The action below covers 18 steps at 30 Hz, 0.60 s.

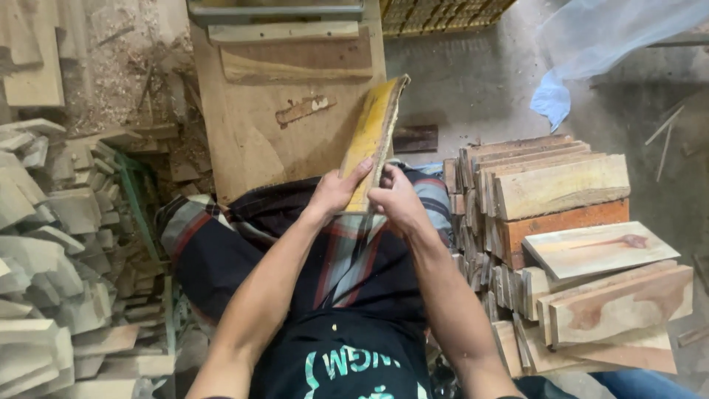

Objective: Feeding wooden boards into a thickness planer to smooth and level their surfaces.

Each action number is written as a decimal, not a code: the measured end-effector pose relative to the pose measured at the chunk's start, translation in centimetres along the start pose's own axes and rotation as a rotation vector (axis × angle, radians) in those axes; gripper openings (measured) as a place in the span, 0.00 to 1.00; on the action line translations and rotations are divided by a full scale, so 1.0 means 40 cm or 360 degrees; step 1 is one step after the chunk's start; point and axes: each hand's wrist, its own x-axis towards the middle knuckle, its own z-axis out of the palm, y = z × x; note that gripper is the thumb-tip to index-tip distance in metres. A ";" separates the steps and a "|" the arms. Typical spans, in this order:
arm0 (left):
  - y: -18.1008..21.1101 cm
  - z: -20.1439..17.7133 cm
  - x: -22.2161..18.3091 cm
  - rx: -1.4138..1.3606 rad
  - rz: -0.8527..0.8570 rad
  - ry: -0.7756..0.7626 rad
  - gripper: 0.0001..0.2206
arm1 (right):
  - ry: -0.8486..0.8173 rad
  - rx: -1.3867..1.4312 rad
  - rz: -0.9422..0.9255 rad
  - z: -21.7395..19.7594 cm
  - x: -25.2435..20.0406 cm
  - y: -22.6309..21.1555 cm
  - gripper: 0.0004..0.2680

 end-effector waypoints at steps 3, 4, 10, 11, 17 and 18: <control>0.010 -0.004 0.000 0.0121 0.0045 0.0059 0.33 | -0.0007 -0.0300 -0.0106 -0.053 0.073 0.078 0.30; 0.005 -0.003 -0.002 0.0120 0.0039 0.0058 0.33 | -0.0010 -0.0334 -0.0116 -0.057 0.070 0.086 0.30; -0.060 0.002 0.022 0.0243 0.0091 0.0119 0.37 | -0.0104 -0.0076 -0.0140 -0.057 0.015 0.093 0.32; -0.064 0.002 0.018 0.0300 0.0068 0.0171 0.40 | -0.0168 0.0069 -0.0113 -0.050 -0.008 0.076 0.33; -0.132 0.027 0.003 0.0072 0.0612 0.0636 0.27 | -0.0433 0.0250 -0.0138 -0.112 0.007 0.121 0.36; -0.148 0.032 0.021 0.0063 0.0615 0.0652 0.27 | -0.0448 0.0240 -0.0140 -0.101 0.022 0.126 0.36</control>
